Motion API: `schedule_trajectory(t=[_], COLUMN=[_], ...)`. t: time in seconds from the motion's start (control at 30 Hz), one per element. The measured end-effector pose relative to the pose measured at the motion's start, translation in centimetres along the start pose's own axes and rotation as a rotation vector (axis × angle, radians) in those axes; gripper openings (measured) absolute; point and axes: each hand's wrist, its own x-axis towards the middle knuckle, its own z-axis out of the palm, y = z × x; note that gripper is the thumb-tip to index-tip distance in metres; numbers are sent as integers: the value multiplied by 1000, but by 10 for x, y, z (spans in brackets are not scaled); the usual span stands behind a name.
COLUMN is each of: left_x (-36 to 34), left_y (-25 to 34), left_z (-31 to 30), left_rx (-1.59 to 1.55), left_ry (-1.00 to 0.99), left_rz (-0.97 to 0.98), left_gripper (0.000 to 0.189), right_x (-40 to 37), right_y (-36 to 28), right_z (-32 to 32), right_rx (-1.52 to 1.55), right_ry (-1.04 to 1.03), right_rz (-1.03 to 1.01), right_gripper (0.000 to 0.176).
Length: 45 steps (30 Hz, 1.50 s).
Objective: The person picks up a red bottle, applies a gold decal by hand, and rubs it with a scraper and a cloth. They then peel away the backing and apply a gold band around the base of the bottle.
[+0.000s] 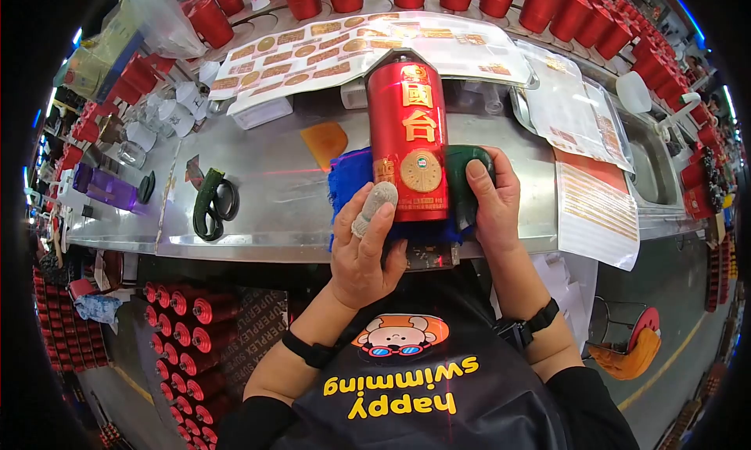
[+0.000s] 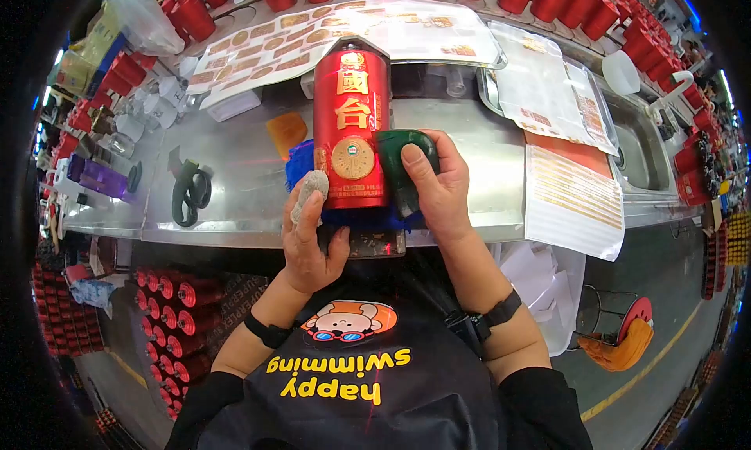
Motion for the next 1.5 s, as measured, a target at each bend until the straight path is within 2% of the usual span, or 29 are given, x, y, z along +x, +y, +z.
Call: schedule_trajectory(t=[0.67,1.07,1.1,1.2,1.23,1.27,1.33,1.43,1.5], left_x=[10,34,36,40,39,39,37,37,42], left_y=[5,-4,-6,-9,-11,-12,-17,-20,-16], left_z=[-12,-23,-24,-20,-17,-15,-14,-16,-23], left_rx=[-87,-33,-30,-35,-41,-46,-80,-24,83], left_ry=[-66,-228,-229,-222,-219,-214,-239,-279,-307], left_rz=[-91,-146,-148,-174,-191,-206,-253,-264,-215], left_gripper=[69,85,86,88,90,91,94,96,97], right_x=[0,2,3,9,7,6,4,7,10], right_y=[-3,-18,-25,-59,-61,-66,-85,-91,-89], right_z=[0,-8,-8,-5,1,2,7,7,12], right_rx=[0,-37,-116,-760,-815,-914,-950,-889,-998], right_ry=[0,-21,-18,-252,-280,-402,-624,-574,-584], right_rz=[18,124,55,-431,-528,-648,-652,-579,-645], right_gripper=[28,24,21,25,32,36,40,43,42])
